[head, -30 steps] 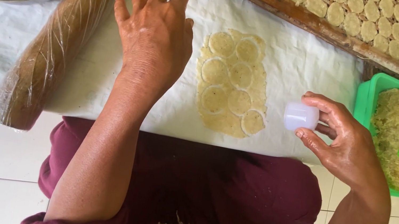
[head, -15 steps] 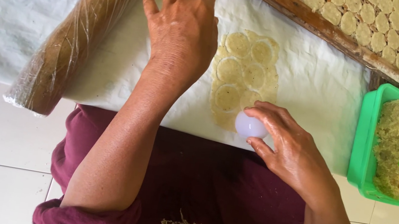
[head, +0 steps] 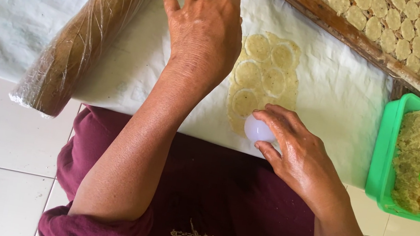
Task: Shaping small pieces of dough into flat discs and placing them on a bamboo drying rack.
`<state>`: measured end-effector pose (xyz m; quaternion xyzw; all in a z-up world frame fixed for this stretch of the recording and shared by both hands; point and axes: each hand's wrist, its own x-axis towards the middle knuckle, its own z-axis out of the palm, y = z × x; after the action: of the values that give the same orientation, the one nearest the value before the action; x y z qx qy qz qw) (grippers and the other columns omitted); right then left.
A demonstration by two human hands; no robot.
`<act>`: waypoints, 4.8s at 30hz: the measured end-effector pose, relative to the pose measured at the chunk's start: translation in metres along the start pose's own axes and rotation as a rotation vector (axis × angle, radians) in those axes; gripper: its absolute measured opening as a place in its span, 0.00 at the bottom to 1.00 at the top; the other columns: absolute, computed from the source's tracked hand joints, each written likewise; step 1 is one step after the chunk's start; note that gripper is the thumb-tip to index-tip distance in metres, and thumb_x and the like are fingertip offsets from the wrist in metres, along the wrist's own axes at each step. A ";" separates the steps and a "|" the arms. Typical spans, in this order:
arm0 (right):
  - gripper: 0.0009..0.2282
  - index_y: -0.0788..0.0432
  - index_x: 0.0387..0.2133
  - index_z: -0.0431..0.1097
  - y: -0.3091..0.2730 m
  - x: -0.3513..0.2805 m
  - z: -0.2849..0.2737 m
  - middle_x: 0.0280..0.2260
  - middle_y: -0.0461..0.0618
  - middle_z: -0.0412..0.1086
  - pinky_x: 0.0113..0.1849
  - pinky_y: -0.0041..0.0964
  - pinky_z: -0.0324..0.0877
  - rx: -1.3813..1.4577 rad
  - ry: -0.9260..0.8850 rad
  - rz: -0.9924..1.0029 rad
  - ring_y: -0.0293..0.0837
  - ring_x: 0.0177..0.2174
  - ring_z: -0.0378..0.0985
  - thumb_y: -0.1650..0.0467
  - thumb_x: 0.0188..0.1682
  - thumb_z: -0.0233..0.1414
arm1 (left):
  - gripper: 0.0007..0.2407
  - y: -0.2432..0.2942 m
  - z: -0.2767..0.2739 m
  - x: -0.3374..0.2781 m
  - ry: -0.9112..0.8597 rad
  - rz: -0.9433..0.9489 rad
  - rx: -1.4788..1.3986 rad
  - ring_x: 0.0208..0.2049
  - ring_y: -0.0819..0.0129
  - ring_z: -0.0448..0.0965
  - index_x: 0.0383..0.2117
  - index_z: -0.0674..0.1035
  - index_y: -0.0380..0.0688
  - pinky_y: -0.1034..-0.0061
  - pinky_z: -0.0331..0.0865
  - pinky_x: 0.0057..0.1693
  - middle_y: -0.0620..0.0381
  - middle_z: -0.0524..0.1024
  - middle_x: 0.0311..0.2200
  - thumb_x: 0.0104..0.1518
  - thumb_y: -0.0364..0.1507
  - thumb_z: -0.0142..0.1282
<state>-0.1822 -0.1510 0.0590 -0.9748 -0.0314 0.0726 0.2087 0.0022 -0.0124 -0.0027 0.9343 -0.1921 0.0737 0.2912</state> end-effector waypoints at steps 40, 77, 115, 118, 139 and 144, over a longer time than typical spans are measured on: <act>0.25 0.58 0.55 0.68 0.017 -0.006 0.002 0.55 0.59 0.71 0.49 0.46 0.74 0.028 0.020 -0.058 0.59 0.52 0.75 0.74 0.42 0.61 | 0.15 -0.002 0.002 -0.002 -0.023 0.032 0.040 0.61 0.41 0.64 0.49 0.78 0.40 0.29 0.47 0.62 0.45 0.72 0.53 0.54 0.23 0.55; 0.30 0.40 0.53 0.76 0.130 0.099 -0.012 0.74 0.52 0.35 0.65 0.68 0.36 -0.411 0.211 0.023 0.61 0.70 0.26 0.85 0.41 0.50 | 0.20 -0.010 0.005 0.000 -0.149 -0.010 0.163 0.64 0.45 0.61 0.53 0.78 0.49 0.31 0.44 0.64 0.47 0.71 0.58 0.51 0.21 0.51; 0.31 0.55 0.75 0.40 -0.002 0.064 0.002 0.77 0.50 0.36 0.74 0.46 0.35 1.423 0.372 -0.299 0.48 0.76 0.36 0.52 0.64 0.34 | 0.31 0.100 0.039 -0.007 0.200 0.308 -0.925 0.79 0.52 0.26 0.74 0.38 0.41 0.58 0.24 0.81 0.45 0.30 0.77 0.75 0.51 0.13; 0.29 0.54 0.74 0.40 0.010 0.071 0.005 0.77 0.50 0.34 0.73 0.44 0.36 1.433 0.398 -0.287 0.47 0.76 0.34 0.54 0.64 0.32 | 0.30 0.099 0.029 -0.014 0.188 0.108 -1.036 0.79 0.50 0.47 0.76 0.52 0.46 0.56 0.46 0.79 0.46 0.49 0.77 0.72 0.49 0.25; 0.33 0.53 0.71 0.46 0.098 0.082 -0.026 0.73 0.58 0.42 0.67 0.48 0.41 1.328 0.332 0.025 0.51 0.72 0.42 0.58 0.55 0.52 | 0.29 -0.023 0.050 -0.006 -0.325 0.280 0.294 0.72 0.41 0.29 0.60 0.74 0.59 0.24 0.31 0.65 0.49 0.40 0.72 0.48 0.18 0.53; 0.33 0.53 0.71 0.46 0.096 0.077 -0.025 0.72 0.59 0.43 0.66 0.47 0.46 1.315 0.312 0.023 0.51 0.70 0.49 0.60 0.54 0.52 | 0.27 -0.024 0.062 -0.013 -0.303 0.314 0.296 0.73 0.43 0.32 0.60 0.74 0.55 0.26 0.32 0.66 0.51 0.43 0.73 0.50 0.19 0.52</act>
<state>-0.0990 -0.2413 0.0326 -0.6444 0.0603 -0.0627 0.7597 0.0010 -0.0258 -0.0689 0.9258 -0.3634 0.0047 0.1043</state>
